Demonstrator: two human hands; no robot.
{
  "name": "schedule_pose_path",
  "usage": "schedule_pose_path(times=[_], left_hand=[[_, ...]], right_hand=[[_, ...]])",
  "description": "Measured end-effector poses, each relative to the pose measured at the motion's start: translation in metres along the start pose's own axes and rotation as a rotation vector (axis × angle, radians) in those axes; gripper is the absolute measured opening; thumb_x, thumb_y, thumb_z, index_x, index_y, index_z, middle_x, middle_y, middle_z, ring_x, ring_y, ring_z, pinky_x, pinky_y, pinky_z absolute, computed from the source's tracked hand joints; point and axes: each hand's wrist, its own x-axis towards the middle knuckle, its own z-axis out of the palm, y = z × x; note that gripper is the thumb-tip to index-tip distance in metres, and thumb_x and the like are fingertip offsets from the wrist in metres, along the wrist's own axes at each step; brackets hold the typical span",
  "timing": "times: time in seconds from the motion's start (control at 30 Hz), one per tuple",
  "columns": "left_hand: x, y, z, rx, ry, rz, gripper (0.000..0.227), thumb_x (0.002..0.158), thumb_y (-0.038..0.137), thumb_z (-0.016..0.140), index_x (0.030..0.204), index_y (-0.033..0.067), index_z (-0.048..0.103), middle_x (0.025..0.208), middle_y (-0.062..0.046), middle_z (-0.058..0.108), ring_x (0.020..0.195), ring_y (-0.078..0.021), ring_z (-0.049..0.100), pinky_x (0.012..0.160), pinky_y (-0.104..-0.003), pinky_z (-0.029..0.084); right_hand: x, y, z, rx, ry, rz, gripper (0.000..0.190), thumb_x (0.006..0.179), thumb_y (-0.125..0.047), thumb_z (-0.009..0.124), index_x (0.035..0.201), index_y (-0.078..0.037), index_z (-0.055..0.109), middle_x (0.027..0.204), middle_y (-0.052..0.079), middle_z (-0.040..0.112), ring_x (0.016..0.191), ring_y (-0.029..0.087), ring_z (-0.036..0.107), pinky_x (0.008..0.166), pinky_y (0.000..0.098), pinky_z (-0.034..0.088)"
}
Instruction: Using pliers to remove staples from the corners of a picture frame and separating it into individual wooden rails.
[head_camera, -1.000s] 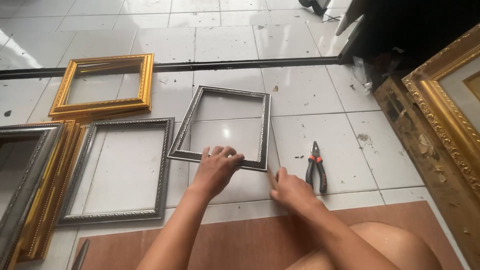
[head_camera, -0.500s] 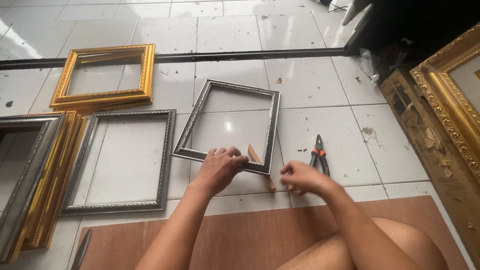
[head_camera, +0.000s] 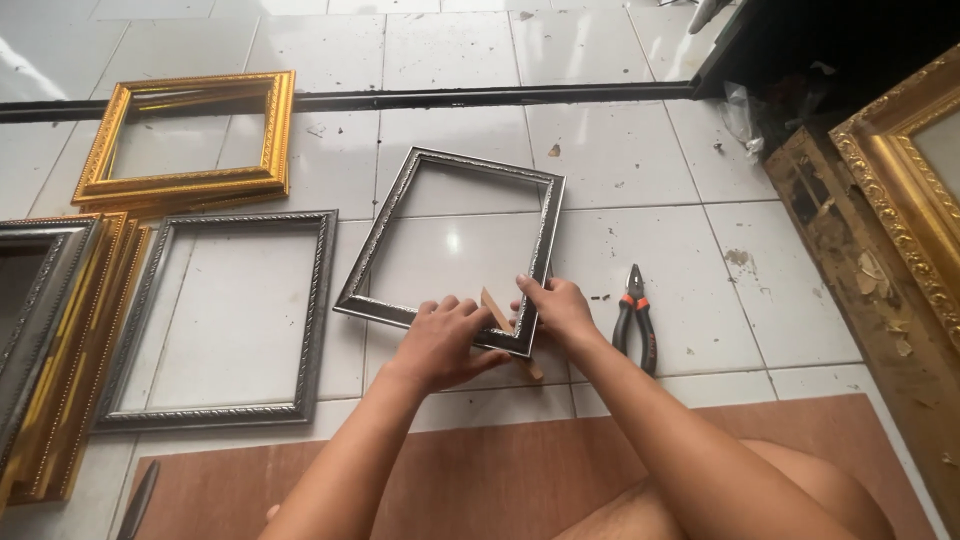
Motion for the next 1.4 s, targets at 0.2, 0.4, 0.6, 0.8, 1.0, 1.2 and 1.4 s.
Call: schedule_pose_path(times=[0.2,0.4,0.6,0.8,1.0,1.2,1.4], left_hand=[[0.006,-0.011,0.027,0.030,0.089,0.009,0.050,0.098,0.067,0.076,0.119,0.0211,0.074,0.106,-0.003,0.075,0.118,-0.0258,0.071,0.120,-0.053,0.048],[-0.008,-0.006,0.043,-0.030,0.604,-0.025,0.059,0.088,0.070,0.084,0.129,0.0315,0.067,0.131,0.007,0.059,0.135,-0.0239,0.043,0.129,-0.062,0.030],[-0.009,0.071,-0.012,-1.683,0.863,-1.115,0.102,0.096,0.078,0.069,0.154,0.0027,0.032,0.159,-0.032,0.039,0.156,-0.0467,0.044,0.121,-0.055,0.054],[0.015,0.068,-0.003,-2.326,0.724,-0.766,0.058,0.111,0.075,0.047,0.110,0.0169,0.050,0.089,0.004,0.047,0.079,-0.0141,0.058,0.084,-0.035,0.062],[0.010,0.072,-0.016,-2.333,0.724,-0.740,0.076,0.095,0.099,0.043,0.084,0.0237,0.047,0.073,0.010,0.026,0.059,-0.0100,0.032,0.055,-0.025,0.038],[-0.010,0.077,-0.036,-2.445,0.648,-0.616,0.065,0.115,0.077,0.030,0.079,0.0232,0.031,0.069,0.013,0.021,0.056,-0.0020,0.026,0.049,-0.014,0.027],[-0.008,0.077,-0.027,-2.537,0.673,-0.587,0.066,0.115,0.077,0.030,0.075,0.0249,0.024,0.066,0.013,0.013,0.051,-0.0022,0.015,0.042,-0.015,0.015]], right_hand=[[0.052,0.038,0.014,0.477,0.031,0.055,0.046,0.106,-0.029,0.071,0.139,0.001,0.061,0.112,0.015,0.079,0.093,0.029,0.083,0.088,0.0493,0.073],[0.016,0.002,0.011,0.887,-0.054,0.145,0.023,0.109,-0.034,0.062,0.101,-0.013,0.055,0.081,-0.007,0.045,0.064,0.005,0.048,0.055,0.0189,0.045],[-0.030,-0.025,0.011,1.046,-0.023,0.185,0.038,0.117,-0.054,0.047,0.103,-0.019,0.053,0.079,-0.009,0.034,0.060,0.003,0.038,0.053,0.0167,0.036],[-0.044,-0.019,0.014,1.143,-0.033,0.122,0.047,0.112,-0.069,0.049,0.097,-0.025,0.049,0.079,-0.011,0.034,0.059,0.003,0.035,0.052,0.0187,0.036],[-0.051,-0.022,0.016,1.234,-0.085,0.138,0.052,0.109,-0.076,0.050,0.092,-0.027,0.051,0.078,-0.013,0.035,0.060,0.002,0.038,0.055,0.0143,0.039],[-0.053,-0.020,0.019,1.296,-0.262,0.197,0.062,0.107,-0.081,0.050,0.078,-0.028,0.039,0.068,-0.014,0.020,0.052,0.002,0.022,0.042,0.0162,0.025],[-0.049,-0.017,0.018,1.295,-0.270,0.191,0.063,0.110,-0.080,0.045,0.074,-0.029,0.035,0.063,-0.015,0.017,0.047,0.002,0.019,0.038,0.0169,0.021]])
